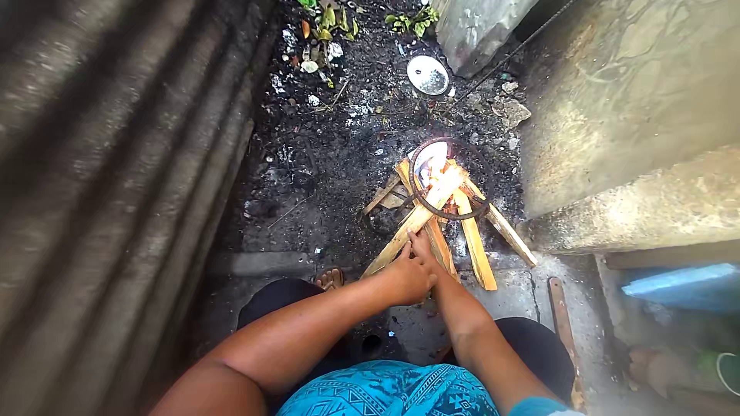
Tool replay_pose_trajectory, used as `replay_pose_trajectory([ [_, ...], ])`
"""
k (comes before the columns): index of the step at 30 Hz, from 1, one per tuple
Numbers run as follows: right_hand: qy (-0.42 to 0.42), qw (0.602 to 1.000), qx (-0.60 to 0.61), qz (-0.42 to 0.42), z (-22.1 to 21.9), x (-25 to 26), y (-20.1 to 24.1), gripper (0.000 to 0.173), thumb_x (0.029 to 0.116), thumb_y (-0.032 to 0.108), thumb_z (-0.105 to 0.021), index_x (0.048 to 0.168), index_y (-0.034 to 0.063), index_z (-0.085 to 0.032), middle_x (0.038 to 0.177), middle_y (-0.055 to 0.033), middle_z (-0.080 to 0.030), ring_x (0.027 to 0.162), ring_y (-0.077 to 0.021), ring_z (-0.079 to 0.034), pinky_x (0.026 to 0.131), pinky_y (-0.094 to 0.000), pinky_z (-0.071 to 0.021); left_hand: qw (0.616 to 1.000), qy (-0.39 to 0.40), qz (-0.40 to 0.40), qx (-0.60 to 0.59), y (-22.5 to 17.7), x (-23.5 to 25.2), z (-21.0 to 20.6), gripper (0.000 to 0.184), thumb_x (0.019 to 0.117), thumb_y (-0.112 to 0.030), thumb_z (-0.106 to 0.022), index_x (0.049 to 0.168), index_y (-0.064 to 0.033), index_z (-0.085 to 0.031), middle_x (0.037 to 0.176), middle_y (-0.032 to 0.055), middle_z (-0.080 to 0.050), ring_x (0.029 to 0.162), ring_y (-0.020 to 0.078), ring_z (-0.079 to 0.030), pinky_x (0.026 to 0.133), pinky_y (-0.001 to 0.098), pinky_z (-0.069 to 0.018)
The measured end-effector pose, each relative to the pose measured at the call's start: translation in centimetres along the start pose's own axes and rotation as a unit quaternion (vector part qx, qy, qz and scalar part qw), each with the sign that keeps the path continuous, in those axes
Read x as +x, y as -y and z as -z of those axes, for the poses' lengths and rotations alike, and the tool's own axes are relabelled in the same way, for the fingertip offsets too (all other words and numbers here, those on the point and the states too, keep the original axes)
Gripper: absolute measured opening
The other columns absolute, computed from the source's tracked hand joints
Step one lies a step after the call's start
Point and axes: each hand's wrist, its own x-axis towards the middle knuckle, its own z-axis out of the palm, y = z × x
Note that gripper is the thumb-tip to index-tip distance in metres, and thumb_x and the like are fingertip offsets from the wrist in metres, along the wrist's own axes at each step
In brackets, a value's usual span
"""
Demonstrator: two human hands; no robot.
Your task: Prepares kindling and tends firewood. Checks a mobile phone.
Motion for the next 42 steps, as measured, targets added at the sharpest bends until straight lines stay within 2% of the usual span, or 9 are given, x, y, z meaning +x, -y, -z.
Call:
replay_pose_trajectory([
  [6,-0.005,1.0,-0.02,-0.017,2.1,1.1,0.7,0.045,0.1098,0.028,-0.052,0.148,0.0039,-0.045,0.129,-0.0273,-0.061,0.101,-0.0365,-0.07,0.078,-0.0499,-0.061,1.0,0.017,-0.003,0.004,-0.1,0.9,0.5,0.051,0.0986,-0.03,-0.068,0.141,-0.0054,-0.055,0.144,0.0212,-0.054,0.135,0.0465,-0.049,0.114,0.0806,-0.0129],
  [12,-0.006,0.999,-0.034,0.006,2.2,2.7,0.4,0.041,0.1094,0.03,-0.053,0.143,0.0054,-0.054,0.124,-0.0251,-0.065,0.096,-0.0343,-0.07,0.076,-0.048,-0.0596,1.0,0.029,0.0,0.011,-0.1,1.5,0.4,0.051,0.0995,-0.033,-0.066,0.141,-0.0066,-0.055,0.143,0.0199,-0.056,0.134,0.0456,-0.05,0.114,0.0802,-0.0137],
  [16,-0.015,0.999,-0.039,0.028,1.9,3.2,0.4,0.045,0.1072,0.026,-0.058,0.144,0.0027,-0.05,0.127,-0.0251,-0.065,0.103,-0.0353,-0.07,0.084,-0.0508,-0.0589,0.999,0.045,0.004,0.011,0.0,1.9,0.4,0.051,0.1001,-0.034,-0.066,0.142,-0.007,-0.055,0.143,0.0204,-0.055,0.135,0.0465,-0.049,0.113,0.0811,-0.0137],
  [22,-0.028,0.997,0.014,0.068,1.3,3.5,-0.2,0.047,0.1057,0.024,-0.061,0.145,0.0025,-0.047,0.127,-0.0241,-0.064,0.102,-0.0329,-0.069,0.081,-0.0488,-0.0584,0.998,0.058,0.004,0.011,-0.1,2.3,0.7,0.05,0.1006,-0.034,-0.065,0.141,-0.0054,-0.055,0.142,0.0211,-0.056,0.135,0.0462,-0.049,0.114,0.0812,-0.0128],
  [26,-0.035,0.995,0.064,0.074,1.4,3.3,-0.5,0.044,0.1081,0.024,-0.055,0.146,0.003,-0.05,0.133,-0.0236,-0.063,0.114,-0.0327,-0.066,0.093,-0.05,-0.0562,0.998,0.066,0.012,0.009,-0.1,2.4,0.9,0.051,0.1004,-0.035,-0.065,0.141,-0.0047,-0.055,0.141,0.0217,-0.056,0.134,0.0467,-0.05,0.114,0.0806,-0.0144],
  [28,-0.041,0.994,0.083,0.063,1.8,2.8,-0.5,0.044,0.1085,0.024,-0.054,0.146,0.0027,-0.049,0.135,-0.0238,-0.062,0.116,-0.0327,-0.066,0.095,-0.0499,-0.0562,0.997,0.07,0.014,0.012,-0.2,2.4,1.0,0.051,0.1003,-0.034,-0.065,0.141,-0.0045,-0.054,0.141,0.0218,-0.056,0.134,0.0466,-0.05,0.114,0.0804,-0.0149],
  [34,-0.04,0.99,0.128,0.041,3.2,0.9,-1.7,0.043,0.1085,0.016,-0.053,0.147,-0.0002,-0.045,0.139,-0.025,-0.057,0.118,-0.031,-0.064,0.094,-0.0486,-0.0564,0.996,0.083,0.025,0.023,-0.3,2.9,1.0,0.054,0.1,-0.036,-0.065,0.143,-0.0061,-0.053,0.142,0.0216,-0.056,0.135,0.0454,-0.05,0.114,0.0778,-0.0186],
  [39,-0.019,0.985,0.17,0.032,3.6,-1.1,-2.6,0.045,0.1083,0.013,-0.053,0.15,0.0008,-0.041,0.135,-0.0241,-0.059,0.11,-0.0282,-0.067,0.086,-0.044,-0.0592,0.994,0.099,0.043,0.02,-0.4,3.0,1.0,0.053,0.0998,-0.034,-0.065,0.144,-0.0066,-0.053,0.141,0.0231,-0.056,0.133,0.0461,-0.051,0.113,0.0759,-0.0246],
  [42,-0.018,0.984,0.175,0.036,3.3,-1.6,-2.9,0.042,0.1084,0.013,-0.052,0.147,-0.0023,-0.044,0.13,-0.0245,-0.061,0.105,-0.0268,-0.068,0.085,-0.0417,-0.0599,0.994,0.097,0.04,0.022,-0.6,2.9,0.8,0.053,0.0993,-0.035,-0.066,0.143,-0.0062,-0.054,0.139,0.0237,-0.058,0.13,0.0465,-0.053,0.11,0.0738,-0.0301],
])
